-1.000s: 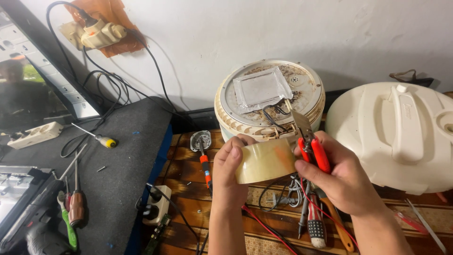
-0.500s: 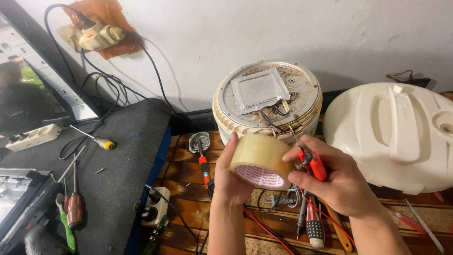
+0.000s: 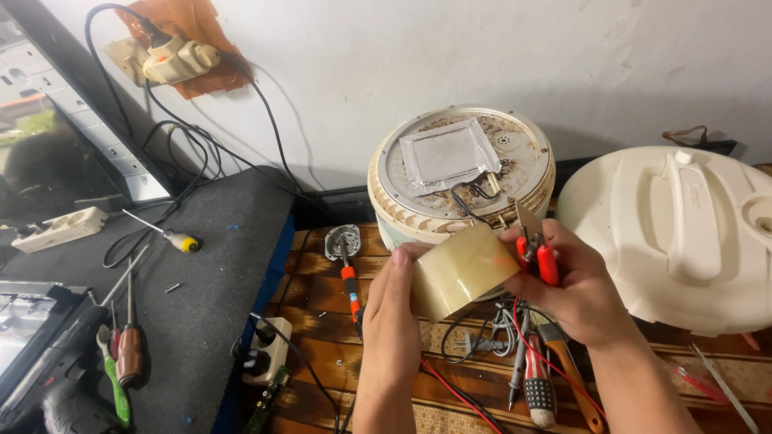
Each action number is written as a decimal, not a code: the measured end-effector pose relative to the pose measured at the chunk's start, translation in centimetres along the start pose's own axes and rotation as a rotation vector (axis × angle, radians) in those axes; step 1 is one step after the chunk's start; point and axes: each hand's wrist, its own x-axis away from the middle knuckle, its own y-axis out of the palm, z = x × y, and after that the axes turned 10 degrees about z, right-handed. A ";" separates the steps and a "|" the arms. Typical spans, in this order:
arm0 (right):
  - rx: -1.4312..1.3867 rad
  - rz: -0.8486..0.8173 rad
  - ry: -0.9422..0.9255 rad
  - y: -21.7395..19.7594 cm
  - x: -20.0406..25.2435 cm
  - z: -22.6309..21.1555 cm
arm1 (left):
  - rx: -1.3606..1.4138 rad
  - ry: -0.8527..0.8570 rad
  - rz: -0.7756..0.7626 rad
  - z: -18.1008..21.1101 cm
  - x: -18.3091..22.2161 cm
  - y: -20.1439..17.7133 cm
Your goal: Repairing a rice cooker using various tools like a brush, tape, and pliers to clean and fix wiring.
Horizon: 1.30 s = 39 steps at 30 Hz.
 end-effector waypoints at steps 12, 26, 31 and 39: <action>0.050 -0.025 -0.312 1.1 -0.1 -3.2 | 0.338 -0.175 -0.200 -2.3 -1.3 0.7; 0.220 -0.167 -0.182 0.0 -0.9 -2.9 | 0.435 -0.135 -0.540 -6.1 -4.5 2.0; 0.107 -0.142 -0.222 0.1 -1.3 -1.8 | 0.461 -0.182 -0.309 -6.6 -4.1 3.0; 0.234 0.033 -0.320 0.6 -0.8 0.9 | 0.475 -0.161 -0.341 -5.3 -3.0 2.3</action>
